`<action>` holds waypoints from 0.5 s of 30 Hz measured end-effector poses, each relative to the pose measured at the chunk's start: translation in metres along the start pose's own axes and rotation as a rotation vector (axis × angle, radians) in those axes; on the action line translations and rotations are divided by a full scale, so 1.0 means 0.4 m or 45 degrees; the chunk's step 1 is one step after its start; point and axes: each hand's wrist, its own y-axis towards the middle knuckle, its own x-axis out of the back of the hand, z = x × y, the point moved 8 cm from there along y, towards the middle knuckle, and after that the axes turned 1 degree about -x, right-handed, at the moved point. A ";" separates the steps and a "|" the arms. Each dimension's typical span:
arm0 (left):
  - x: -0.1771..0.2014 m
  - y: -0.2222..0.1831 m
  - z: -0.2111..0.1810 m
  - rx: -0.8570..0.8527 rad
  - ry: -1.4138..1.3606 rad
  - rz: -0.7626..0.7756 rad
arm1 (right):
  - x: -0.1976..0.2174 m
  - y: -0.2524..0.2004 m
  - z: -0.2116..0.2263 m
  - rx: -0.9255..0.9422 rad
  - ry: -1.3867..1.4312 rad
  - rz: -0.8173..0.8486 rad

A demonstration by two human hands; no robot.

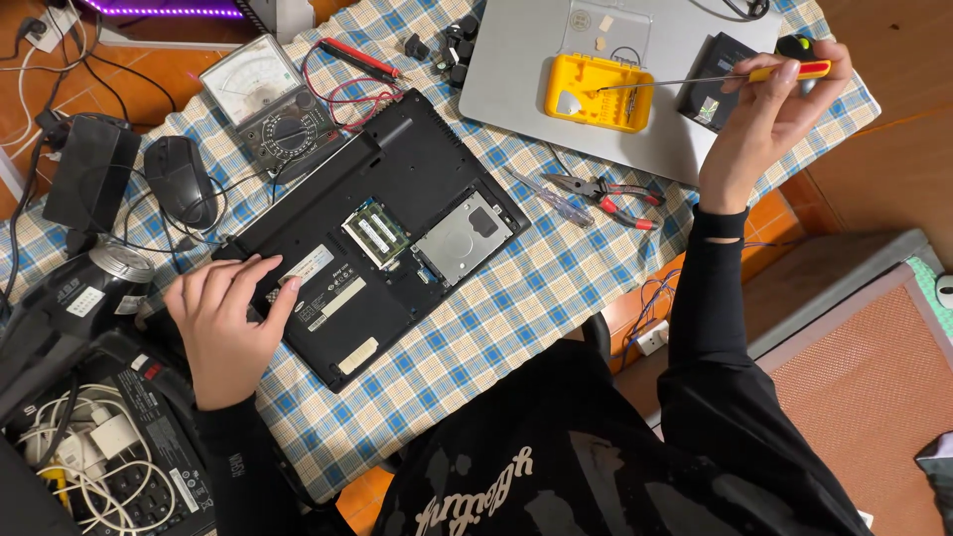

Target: The person unscrews internal components of an open laptop using a screwdriver, then applies heat to a plastic component with a hair dryer.

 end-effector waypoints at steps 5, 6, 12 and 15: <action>0.001 0.002 -0.003 -0.004 -0.005 0.002 | 0.001 0.001 -0.008 0.008 -0.054 0.000; 0.001 0.003 -0.003 -0.006 -0.006 0.001 | 0.000 0.000 -0.008 0.023 -0.074 0.005; 0.003 0.001 -0.004 0.006 -0.011 0.002 | 0.016 0.000 -0.004 0.043 -0.020 -0.017; 0.003 0.004 -0.005 0.007 -0.006 0.004 | 0.021 -0.007 0.001 0.037 -0.040 -0.028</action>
